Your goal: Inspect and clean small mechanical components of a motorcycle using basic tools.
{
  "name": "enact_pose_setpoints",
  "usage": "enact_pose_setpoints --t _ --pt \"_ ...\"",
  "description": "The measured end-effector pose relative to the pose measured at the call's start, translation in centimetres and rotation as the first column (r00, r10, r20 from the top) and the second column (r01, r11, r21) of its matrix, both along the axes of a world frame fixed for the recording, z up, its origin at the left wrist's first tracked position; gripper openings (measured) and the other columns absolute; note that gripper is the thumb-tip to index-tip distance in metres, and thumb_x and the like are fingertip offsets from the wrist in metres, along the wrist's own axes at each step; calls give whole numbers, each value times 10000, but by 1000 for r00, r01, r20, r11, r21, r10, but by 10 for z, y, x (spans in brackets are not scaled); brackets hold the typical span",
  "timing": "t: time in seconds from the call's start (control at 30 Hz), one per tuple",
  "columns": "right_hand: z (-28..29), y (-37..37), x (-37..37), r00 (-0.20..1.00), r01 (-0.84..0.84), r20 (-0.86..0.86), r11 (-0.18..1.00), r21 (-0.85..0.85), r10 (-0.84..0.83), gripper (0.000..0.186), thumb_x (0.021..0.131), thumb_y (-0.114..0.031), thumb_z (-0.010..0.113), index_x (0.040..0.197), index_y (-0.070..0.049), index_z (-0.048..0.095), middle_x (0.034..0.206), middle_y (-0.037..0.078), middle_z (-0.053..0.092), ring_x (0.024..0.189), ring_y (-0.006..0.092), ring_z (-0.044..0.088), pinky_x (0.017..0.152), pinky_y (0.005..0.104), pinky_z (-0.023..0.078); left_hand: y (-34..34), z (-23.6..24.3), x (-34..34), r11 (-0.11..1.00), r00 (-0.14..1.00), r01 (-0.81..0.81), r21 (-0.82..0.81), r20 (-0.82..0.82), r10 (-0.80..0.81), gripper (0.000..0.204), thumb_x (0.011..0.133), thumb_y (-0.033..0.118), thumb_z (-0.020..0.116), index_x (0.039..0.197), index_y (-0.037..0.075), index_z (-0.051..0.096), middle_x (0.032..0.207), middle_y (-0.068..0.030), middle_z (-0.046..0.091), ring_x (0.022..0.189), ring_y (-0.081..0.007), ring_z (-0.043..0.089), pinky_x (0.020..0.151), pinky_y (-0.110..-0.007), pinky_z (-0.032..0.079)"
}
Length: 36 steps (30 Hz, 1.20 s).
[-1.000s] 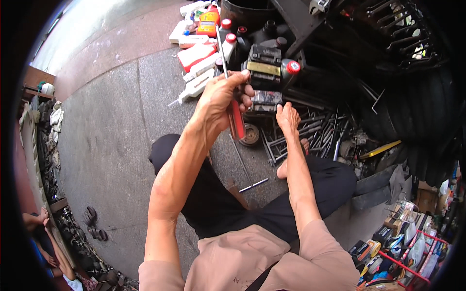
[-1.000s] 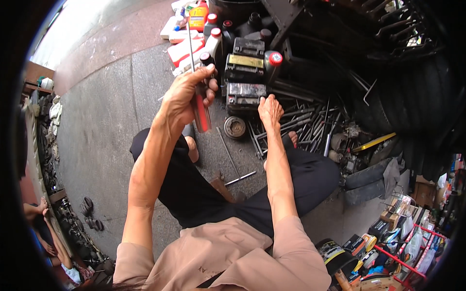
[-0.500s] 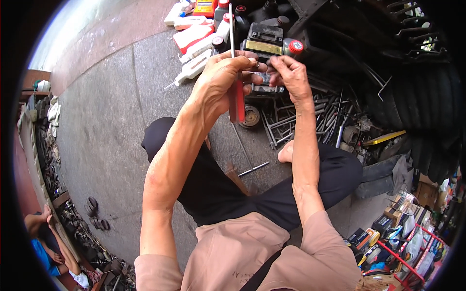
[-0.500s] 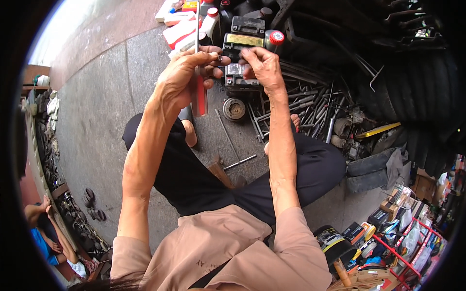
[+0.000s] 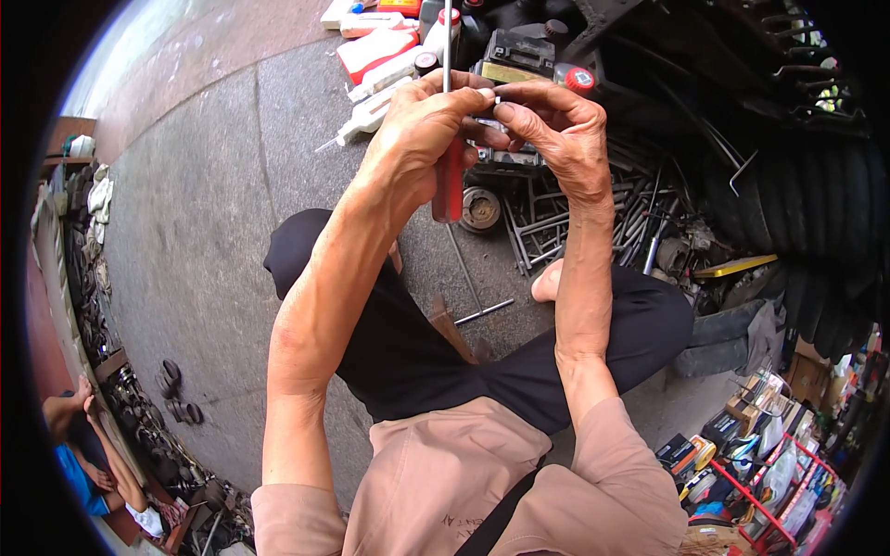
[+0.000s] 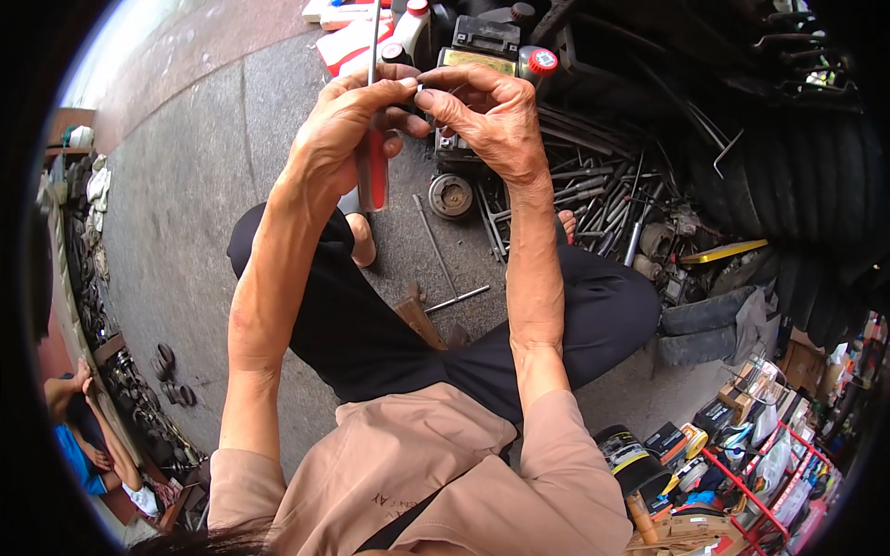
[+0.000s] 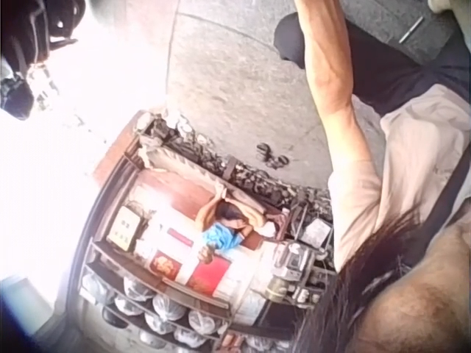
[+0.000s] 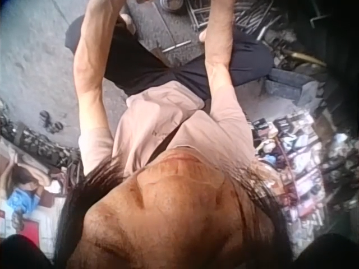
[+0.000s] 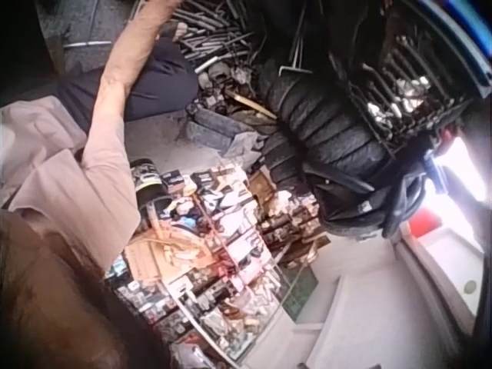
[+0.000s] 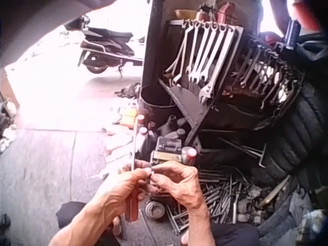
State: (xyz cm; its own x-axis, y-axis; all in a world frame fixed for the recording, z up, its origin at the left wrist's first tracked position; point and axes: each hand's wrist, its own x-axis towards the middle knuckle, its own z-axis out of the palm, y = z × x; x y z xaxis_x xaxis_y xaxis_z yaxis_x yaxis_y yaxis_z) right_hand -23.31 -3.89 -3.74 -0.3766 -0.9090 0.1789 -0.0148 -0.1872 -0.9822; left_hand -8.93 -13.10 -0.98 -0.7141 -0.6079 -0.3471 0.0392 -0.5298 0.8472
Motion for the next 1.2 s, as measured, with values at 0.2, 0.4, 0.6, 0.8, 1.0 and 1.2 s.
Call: enact_pose_setpoints --t 0.2,0.4,0.6,0.8,1.0,1.2 --pt "-15 -4 -11 993 -14 117 999 -48 19 178 866 -96 710 1006 12 694 810 45 697 635 78 619 543 222 511 -2 3 1 999 999 33 -26 3 -33 232 906 188 643 1084 52 580 910 -59 681 690 -135 677 478 -200 446" --pt "-94 -11 -37 991 133 -11 954 269 -135 168 878 -147 693 951 4 690 694 22 639 569 80 580 510 221 490 -7 -2 -1 997 997 -76 -7 18 76 320 868 256 712 1089 58 592 980 -92 690 761 -154 686 507 -223 468" --pt "-168 0 -26 827 335 -562 812 477 -11 199 782 -209 689 889 -46 726 826 160 702 806 309 689 755 390 526 -10 -6 2 997 998 -63 47 -13 63 316 867 250 715 1066 35 597 978 -114 693 764 -164 690 512 -239 483" --pt "-177 2 -22 693 415 -721 814 407 7 207 814 -230 656 874 -41 717 892 175 685 876 355 659 783 431 511 -10 -4 1 996 998 -55 69 -3 55 294 870 247 711 1044 34 607 949 -105 700 761 -160 689 520 -241 482" --pt "-181 -2 -18 610 453 -792 837 307 -39 189 824 -220 645 853 -42 703 871 151 670 837 345 655 766 436 513 -8 -5 1 996 999 -51 70 -11 52 277 882 243 698 1043 36 608 938 -97 703 755 -154 684 537 -241 484" --pt "-178 -5 -13 518 447 -855 863 235 -35 159 834 -190 630 837 -45 693 855 149 658 810 345 654 728 458 522 -9 -6 1 997 999 -47 64 -1 47 272 887 245 692 1050 45 608 936 -89 704 754 -143 682 538 -237 483"
